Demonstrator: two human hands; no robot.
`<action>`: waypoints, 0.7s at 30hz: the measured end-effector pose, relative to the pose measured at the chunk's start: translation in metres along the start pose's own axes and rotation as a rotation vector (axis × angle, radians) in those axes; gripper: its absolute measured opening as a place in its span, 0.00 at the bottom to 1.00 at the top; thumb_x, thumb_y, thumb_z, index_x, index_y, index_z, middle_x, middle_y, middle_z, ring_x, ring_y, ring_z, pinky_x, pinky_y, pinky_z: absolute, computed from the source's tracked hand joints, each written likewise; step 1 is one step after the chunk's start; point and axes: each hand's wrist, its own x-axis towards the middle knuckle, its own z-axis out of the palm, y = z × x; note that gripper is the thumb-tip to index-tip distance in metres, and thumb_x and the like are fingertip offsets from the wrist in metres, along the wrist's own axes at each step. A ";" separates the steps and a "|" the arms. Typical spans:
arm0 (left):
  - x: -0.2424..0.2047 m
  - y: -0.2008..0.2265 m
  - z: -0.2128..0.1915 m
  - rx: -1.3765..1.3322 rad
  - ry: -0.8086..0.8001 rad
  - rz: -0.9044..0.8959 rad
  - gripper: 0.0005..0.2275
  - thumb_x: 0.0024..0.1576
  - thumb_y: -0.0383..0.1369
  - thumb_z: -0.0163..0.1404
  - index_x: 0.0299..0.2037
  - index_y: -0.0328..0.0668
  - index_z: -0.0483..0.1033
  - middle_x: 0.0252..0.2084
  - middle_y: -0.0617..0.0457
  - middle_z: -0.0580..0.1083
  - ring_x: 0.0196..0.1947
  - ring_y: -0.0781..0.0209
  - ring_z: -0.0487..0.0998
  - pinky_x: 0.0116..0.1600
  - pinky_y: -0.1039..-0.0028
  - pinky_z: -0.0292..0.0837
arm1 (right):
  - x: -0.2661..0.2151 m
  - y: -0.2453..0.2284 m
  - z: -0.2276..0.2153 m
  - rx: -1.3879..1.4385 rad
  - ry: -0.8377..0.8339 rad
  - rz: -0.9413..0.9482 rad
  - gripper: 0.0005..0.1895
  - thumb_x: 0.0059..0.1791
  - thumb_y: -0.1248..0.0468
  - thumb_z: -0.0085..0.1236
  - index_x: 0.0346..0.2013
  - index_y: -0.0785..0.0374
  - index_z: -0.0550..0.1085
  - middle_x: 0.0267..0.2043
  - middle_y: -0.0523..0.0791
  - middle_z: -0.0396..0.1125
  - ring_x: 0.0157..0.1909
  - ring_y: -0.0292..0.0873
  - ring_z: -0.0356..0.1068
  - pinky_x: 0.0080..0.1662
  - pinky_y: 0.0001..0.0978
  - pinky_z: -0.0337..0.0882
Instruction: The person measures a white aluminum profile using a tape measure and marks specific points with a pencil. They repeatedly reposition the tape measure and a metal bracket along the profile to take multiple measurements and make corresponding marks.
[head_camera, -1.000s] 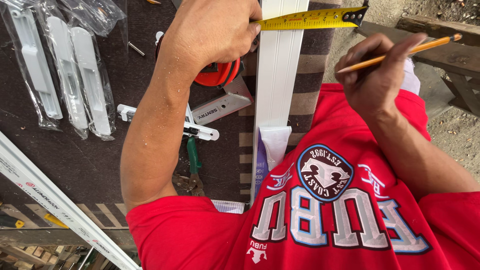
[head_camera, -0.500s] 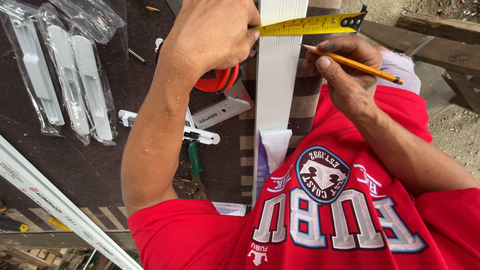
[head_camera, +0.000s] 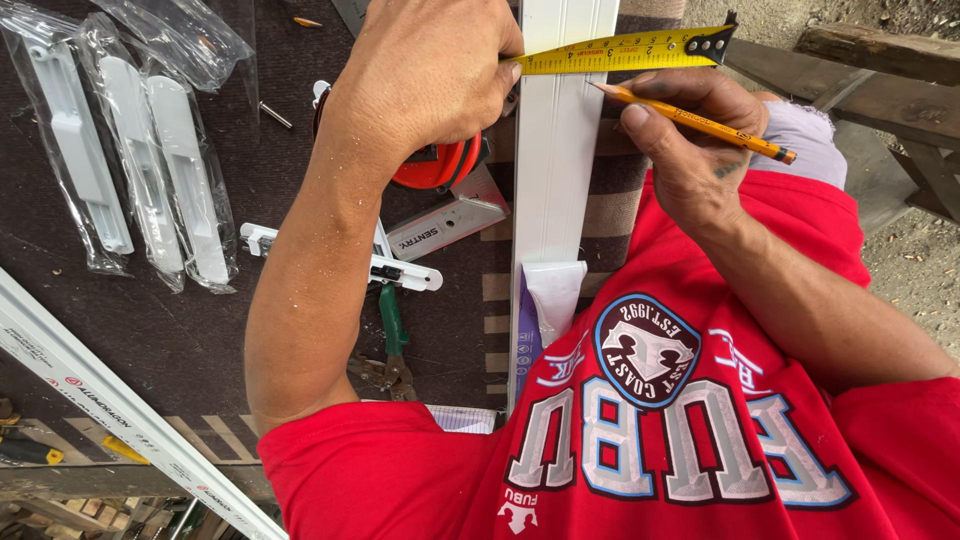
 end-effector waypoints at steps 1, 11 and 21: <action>0.000 0.000 -0.001 0.006 0.020 0.018 0.06 0.58 0.34 0.58 0.40 0.46 0.87 0.26 0.50 0.81 0.23 0.59 0.81 0.44 0.55 0.77 | 0.000 0.000 0.001 -0.015 0.003 0.008 0.09 0.57 0.71 0.65 0.52 0.67 0.75 0.51 0.48 0.75 0.50 0.37 0.75 0.56 0.27 0.77; 0.000 0.002 -0.003 0.003 0.053 0.038 0.05 0.56 0.33 0.59 0.38 0.46 0.87 0.27 0.49 0.81 0.26 0.56 0.81 0.43 0.56 0.77 | 0.002 -0.001 0.001 -0.089 -0.006 0.033 0.09 0.59 0.70 0.65 0.53 0.68 0.76 0.51 0.48 0.75 0.49 0.35 0.74 0.56 0.26 0.76; 0.001 0.001 -0.002 0.005 0.038 0.025 0.05 0.56 0.33 0.59 0.39 0.46 0.87 0.28 0.48 0.81 0.26 0.56 0.82 0.41 0.58 0.78 | 0.002 -0.002 0.000 -0.152 -0.019 0.017 0.09 0.59 0.68 0.66 0.52 0.67 0.77 0.51 0.47 0.76 0.48 0.34 0.74 0.55 0.25 0.76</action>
